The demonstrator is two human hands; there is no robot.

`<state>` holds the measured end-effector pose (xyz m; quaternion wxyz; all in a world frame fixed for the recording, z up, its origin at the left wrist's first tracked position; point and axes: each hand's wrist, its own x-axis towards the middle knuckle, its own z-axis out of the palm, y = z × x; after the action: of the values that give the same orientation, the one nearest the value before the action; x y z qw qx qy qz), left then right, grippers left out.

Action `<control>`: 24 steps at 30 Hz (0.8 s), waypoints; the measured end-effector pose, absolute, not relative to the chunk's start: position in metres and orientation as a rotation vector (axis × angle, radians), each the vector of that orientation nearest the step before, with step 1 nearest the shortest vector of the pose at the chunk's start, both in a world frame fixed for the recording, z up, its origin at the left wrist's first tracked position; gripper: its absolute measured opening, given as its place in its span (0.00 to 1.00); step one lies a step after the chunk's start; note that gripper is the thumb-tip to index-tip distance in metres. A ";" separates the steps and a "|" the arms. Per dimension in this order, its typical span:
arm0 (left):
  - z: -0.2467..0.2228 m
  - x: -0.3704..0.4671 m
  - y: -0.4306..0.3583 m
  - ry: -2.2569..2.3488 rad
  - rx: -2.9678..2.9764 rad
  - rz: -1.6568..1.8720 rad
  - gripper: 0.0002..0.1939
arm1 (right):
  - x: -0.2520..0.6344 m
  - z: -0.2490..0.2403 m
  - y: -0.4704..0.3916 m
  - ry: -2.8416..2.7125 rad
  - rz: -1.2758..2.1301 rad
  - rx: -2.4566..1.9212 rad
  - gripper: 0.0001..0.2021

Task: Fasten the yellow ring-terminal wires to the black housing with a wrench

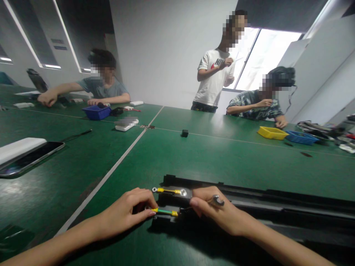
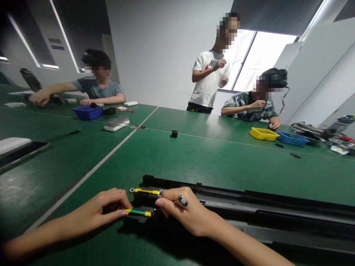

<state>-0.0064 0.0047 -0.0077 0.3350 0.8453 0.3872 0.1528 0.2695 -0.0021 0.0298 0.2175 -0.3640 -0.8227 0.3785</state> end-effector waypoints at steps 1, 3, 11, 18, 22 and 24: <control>-0.008 -0.007 0.005 1.009 2.206 0.398 0.06 | 0.270 0.029 -0.002 -2.276 1.051 -1.005 0.26; -0.008 -0.007 0.005 1.011 2.207 0.405 0.06 | 0.270 0.029 -0.002 -2.271 1.053 -0.995 0.25; -0.009 -0.006 0.005 1.016 2.205 0.395 0.06 | 0.269 0.030 -0.002 -2.263 1.069 -0.957 0.26; -0.007 -0.006 0.005 1.006 2.195 0.398 0.06 | 0.269 0.032 -0.004 -2.257 1.089 -0.937 0.25; -0.007 -0.005 0.006 1.012 2.196 0.386 0.06 | 0.270 0.031 -0.005 -2.236 1.081 -0.929 0.25; -0.008 -0.005 0.006 1.011 2.193 0.390 0.06 | 0.270 0.030 -0.004 -2.214 1.078 -0.933 0.26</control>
<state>-0.0054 0.0064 -0.0078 0.3408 0.8429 0.3885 0.1498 0.2700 -0.0038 0.0299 0.2515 -0.3431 -0.8136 0.3963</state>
